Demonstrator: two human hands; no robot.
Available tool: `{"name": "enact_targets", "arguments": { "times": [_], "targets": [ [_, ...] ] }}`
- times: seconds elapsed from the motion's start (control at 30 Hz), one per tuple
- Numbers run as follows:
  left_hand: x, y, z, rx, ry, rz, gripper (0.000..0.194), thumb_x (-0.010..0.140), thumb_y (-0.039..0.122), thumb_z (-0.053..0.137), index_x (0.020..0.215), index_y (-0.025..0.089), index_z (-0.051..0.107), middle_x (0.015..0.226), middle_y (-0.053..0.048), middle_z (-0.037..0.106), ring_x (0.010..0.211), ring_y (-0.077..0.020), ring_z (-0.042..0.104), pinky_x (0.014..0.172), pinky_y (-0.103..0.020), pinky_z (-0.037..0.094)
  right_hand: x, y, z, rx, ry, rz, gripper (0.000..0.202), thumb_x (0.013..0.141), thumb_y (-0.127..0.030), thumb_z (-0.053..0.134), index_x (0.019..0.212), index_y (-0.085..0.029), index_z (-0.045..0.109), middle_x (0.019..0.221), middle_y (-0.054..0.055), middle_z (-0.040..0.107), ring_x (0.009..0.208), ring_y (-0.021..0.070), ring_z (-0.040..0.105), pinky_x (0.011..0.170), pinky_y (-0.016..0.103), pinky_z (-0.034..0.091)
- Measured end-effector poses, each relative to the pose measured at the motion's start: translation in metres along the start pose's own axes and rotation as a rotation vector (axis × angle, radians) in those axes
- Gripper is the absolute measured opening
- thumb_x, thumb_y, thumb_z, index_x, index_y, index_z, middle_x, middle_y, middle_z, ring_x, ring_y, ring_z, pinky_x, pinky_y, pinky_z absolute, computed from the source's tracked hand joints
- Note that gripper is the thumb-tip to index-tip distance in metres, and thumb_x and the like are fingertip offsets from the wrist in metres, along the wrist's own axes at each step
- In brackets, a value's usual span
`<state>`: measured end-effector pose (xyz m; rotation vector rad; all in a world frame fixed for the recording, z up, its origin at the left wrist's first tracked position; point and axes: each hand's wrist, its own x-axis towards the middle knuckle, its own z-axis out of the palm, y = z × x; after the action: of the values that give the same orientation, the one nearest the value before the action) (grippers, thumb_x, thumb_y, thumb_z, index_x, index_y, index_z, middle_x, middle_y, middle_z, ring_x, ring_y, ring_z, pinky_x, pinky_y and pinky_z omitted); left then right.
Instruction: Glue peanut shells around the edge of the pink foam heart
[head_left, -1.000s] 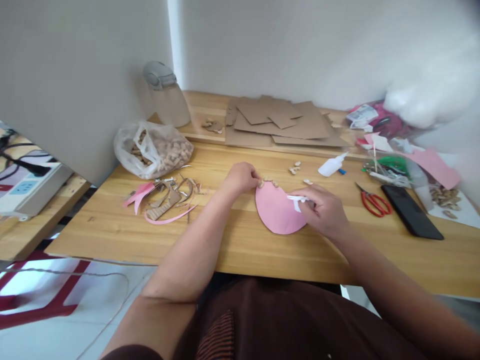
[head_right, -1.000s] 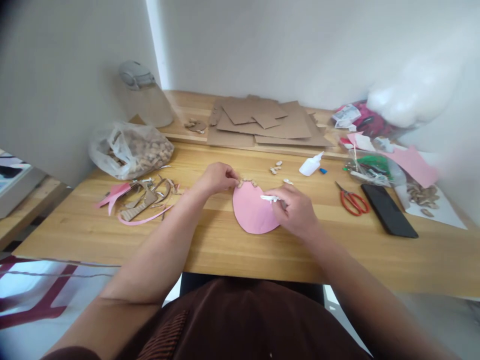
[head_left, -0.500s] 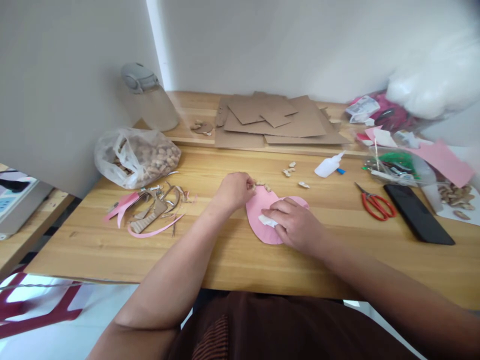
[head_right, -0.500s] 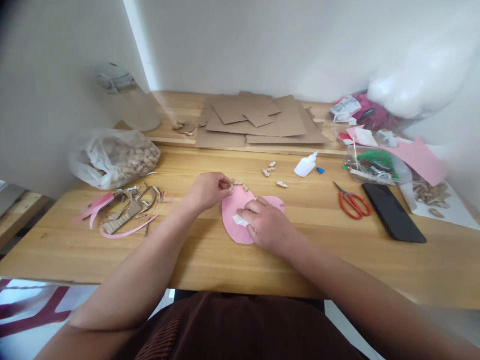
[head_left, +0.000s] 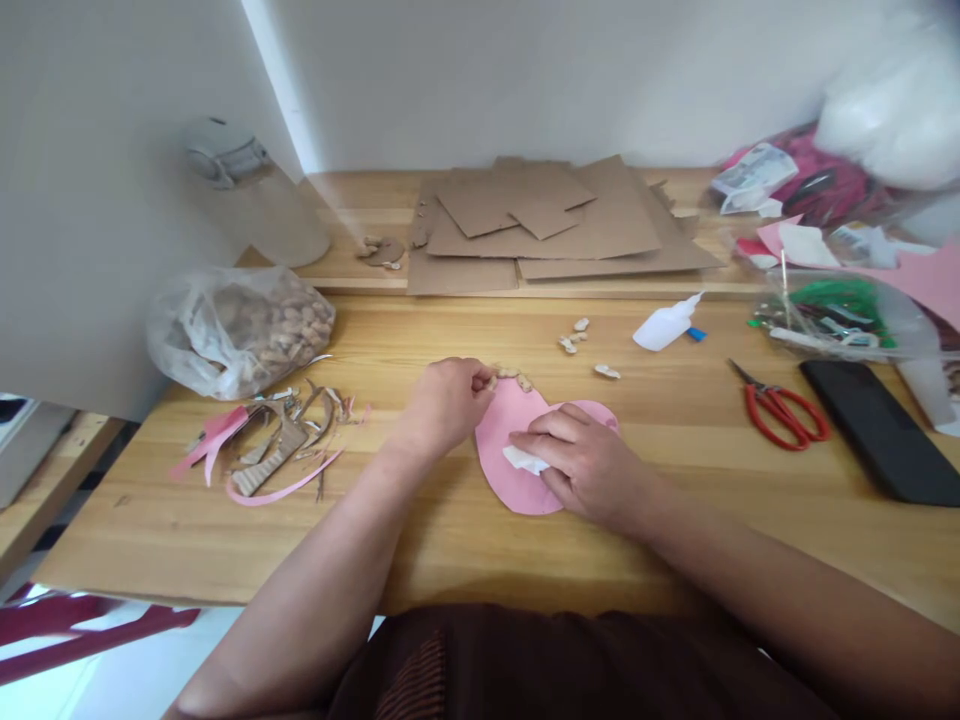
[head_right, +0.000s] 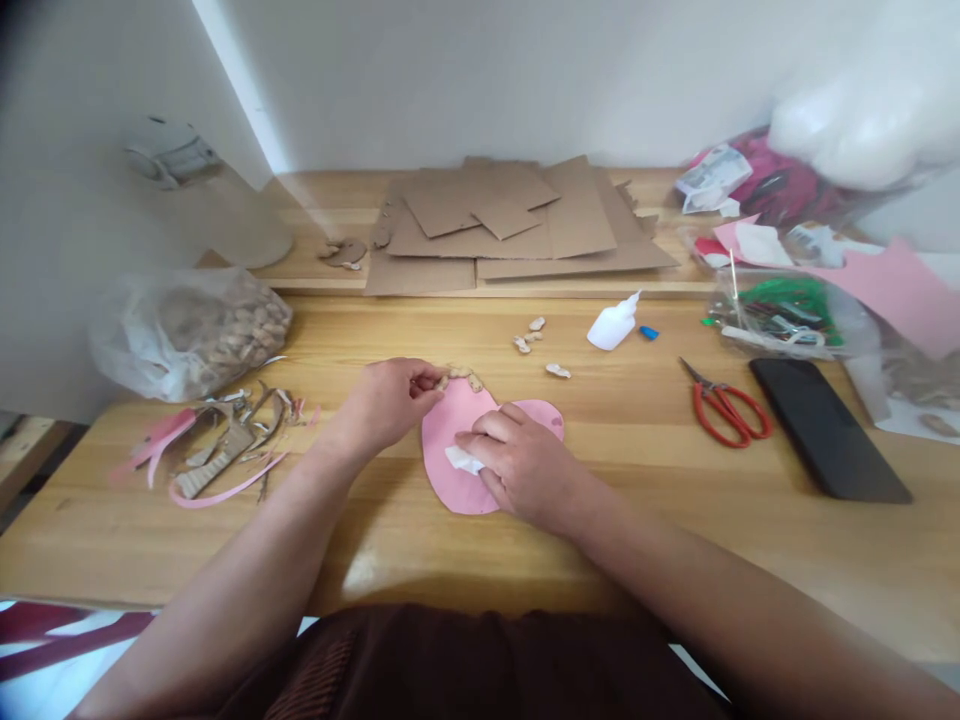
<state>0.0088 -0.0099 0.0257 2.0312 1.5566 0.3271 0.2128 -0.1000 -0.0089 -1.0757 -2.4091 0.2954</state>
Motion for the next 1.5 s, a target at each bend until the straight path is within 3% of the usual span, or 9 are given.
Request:
{"name": "enact_targets", "arguments": {
  "times": [0.3, 0.43, 0.7, 0.93, 1.0, 1.13, 1.3, 1.4, 1.5],
  "targets": [
    [0.000, -0.003, 0.001, -0.006, 0.022, 0.038, 0.017, 0.080, 0.018, 0.063, 0.090, 0.021, 0.076, 0.075, 0.000, 0.071, 0.068, -0.0147, 0.060, 0.067, -0.027, 0.042, 0.001, -0.002, -0.002, 0.028, 0.010, 0.037, 0.044, 0.083, -0.002, 0.053, 0.118, -0.021, 0.072, 0.103, 0.008, 0.071, 0.096, 0.0228, 0.061, 0.090, 0.039, 0.051],
    [0.000, -0.007, 0.001, -0.003, 0.026, 0.049, 0.018, 0.083, 0.027, 0.063, 0.095, 0.022, 0.076, 0.080, -0.001, 0.074, 0.071, -0.0167, 0.065, 0.069, -0.028, 0.044, 0.001, -0.002, -0.001, 0.054, 0.038, 0.031, 0.035, 0.084, -0.004, 0.055, 0.109, -0.022, 0.073, 0.101, 0.007, 0.072, 0.096, 0.0215, 0.063, 0.091, 0.036, 0.049],
    [0.006, -0.015, 0.004, -0.087, 0.014, 0.000, 0.029, 0.090, 0.035, 0.055, 0.110, 0.023, 0.072, 0.092, -0.004, 0.079, 0.085, -0.0222, 0.075, 0.077, -0.030, 0.052, 0.002, 0.005, -0.001, -0.032, 0.079, 0.059, 0.012, 0.091, -0.014, 0.057, 0.093, -0.020, 0.067, 0.084, 0.004, 0.072, 0.078, 0.0175, 0.063, 0.076, 0.029, 0.044],
    [0.010, -0.019, 0.014, -0.257, -0.074, 0.011, 0.040, 0.092, 0.039, 0.053, 0.124, 0.017, 0.064, 0.088, -0.006, 0.077, 0.071, -0.0208, 0.074, 0.074, -0.032, 0.056, -0.002, 0.011, 0.001, -0.048, 0.209, 0.134, 0.009, 0.097, -0.028, 0.056, 0.097, -0.021, 0.061, 0.080, 0.004, 0.069, 0.075, 0.0181, 0.063, 0.069, 0.027, 0.044],
    [0.010, -0.020, 0.015, -0.258, -0.047, 0.035, 0.043, 0.092, 0.037, 0.051, 0.127, 0.017, 0.063, 0.088, -0.006, 0.075, 0.069, -0.0196, 0.072, 0.072, -0.031, 0.055, -0.003, 0.014, -0.001, -0.026, 0.265, 0.153, 0.012, 0.098, -0.032, 0.057, 0.096, -0.021, 0.060, 0.082, 0.005, 0.070, 0.074, 0.0178, 0.063, 0.069, 0.027, 0.044],
    [0.014, -0.021, 0.016, -0.184, 0.123, 0.144, 0.041, 0.091, 0.042, 0.050, 0.120, 0.020, 0.069, 0.072, 0.000, 0.067, 0.066, -0.0183, 0.065, 0.066, -0.028, 0.048, -0.004, 0.025, -0.010, -0.020, 0.363, 0.299, 0.025, 0.097, -0.044, 0.059, 0.089, -0.020, 0.060, 0.077, 0.004, 0.068, 0.071, 0.0174, 0.061, 0.067, 0.027, 0.041],
    [0.021, -0.026, 0.023, -0.289, 0.295, 0.185, 0.046, 0.087, 0.056, 0.053, 0.105, 0.019, 0.075, 0.057, 0.004, 0.049, 0.054, -0.0158, 0.047, 0.056, -0.027, 0.038, -0.002, 0.032, -0.023, 0.061, 0.386, 0.525, 0.013, 0.093, -0.029, 0.062, 0.099, -0.019, 0.068, 0.081, 0.003, 0.072, 0.071, 0.0154, 0.061, 0.064, 0.024, 0.038],
    [0.026, -0.029, 0.027, -0.331, 0.313, 0.182, 0.049, 0.085, 0.057, 0.055, 0.108, 0.019, 0.075, 0.057, 0.005, 0.046, 0.053, -0.0152, 0.044, 0.055, -0.027, 0.035, 0.000, 0.016, -0.028, 0.201, 0.321, 0.466, 0.018, 0.089, -0.016, 0.060, 0.100, -0.021, 0.073, 0.084, 0.000, 0.075, 0.072, 0.0126, 0.064, 0.065, 0.021, 0.041],
    [0.030, -0.033, 0.028, -0.362, 0.303, 0.176, 0.052, 0.082, 0.058, 0.057, 0.107, 0.018, 0.076, 0.057, 0.004, 0.047, 0.053, -0.0152, 0.044, 0.054, -0.027, 0.035, 0.002, -0.016, -0.026, 0.424, 0.143, 0.339, 0.031, 0.082, -0.007, 0.056, 0.100, -0.021, 0.076, 0.089, -0.001, 0.077, 0.071, 0.0106, 0.064, 0.065, 0.019, 0.043]
  ]
}}
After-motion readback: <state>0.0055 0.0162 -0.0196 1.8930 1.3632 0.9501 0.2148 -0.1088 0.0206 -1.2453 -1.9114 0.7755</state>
